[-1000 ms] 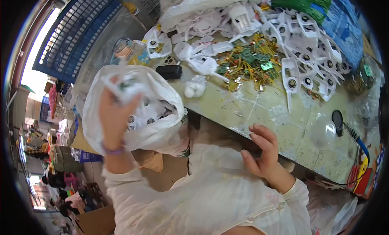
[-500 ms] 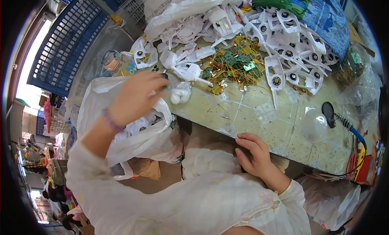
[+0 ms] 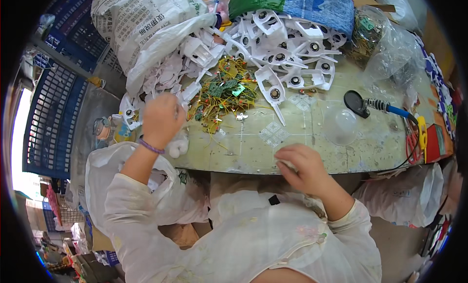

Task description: Soldering wires and electronic components onto circuit boards and assembling them into plastic housings.

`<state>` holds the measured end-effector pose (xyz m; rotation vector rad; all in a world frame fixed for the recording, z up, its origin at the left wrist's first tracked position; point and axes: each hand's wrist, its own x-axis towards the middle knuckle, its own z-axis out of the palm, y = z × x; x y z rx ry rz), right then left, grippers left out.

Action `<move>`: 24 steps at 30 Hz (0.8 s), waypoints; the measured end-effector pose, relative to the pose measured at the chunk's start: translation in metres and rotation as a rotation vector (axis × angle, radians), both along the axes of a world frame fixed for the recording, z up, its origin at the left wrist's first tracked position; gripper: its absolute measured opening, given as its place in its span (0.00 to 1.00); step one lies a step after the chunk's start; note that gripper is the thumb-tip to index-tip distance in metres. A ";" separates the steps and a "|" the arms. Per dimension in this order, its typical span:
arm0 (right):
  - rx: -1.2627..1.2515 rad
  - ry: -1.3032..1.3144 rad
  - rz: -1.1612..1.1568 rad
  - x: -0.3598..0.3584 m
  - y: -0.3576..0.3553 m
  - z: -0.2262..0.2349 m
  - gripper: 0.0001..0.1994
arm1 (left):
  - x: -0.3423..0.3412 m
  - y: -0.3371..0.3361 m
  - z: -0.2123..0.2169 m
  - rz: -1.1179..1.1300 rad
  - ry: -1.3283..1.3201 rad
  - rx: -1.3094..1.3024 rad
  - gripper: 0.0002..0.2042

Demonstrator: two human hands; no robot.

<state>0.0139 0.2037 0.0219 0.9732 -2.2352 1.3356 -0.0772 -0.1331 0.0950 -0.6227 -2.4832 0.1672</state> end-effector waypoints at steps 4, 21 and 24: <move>0.038 -0.088 -0.080 -0.005 0.001 0.006 0.07 | -0.019 0.002 0.039 0.134 -0.110 0.573 0.08; -0.244 -0.738 -0.051 -0.013 -0.021 -0.028 0.13 | 0.011 0.098 -0.090 0.034 -0.976 1.132 0.15; -0.047 -0.593 -0.042 -0.016 -0.021 -0.026 0.12 | 0.032 0.114 -0.073 0.090 -0.411 0.674 0.12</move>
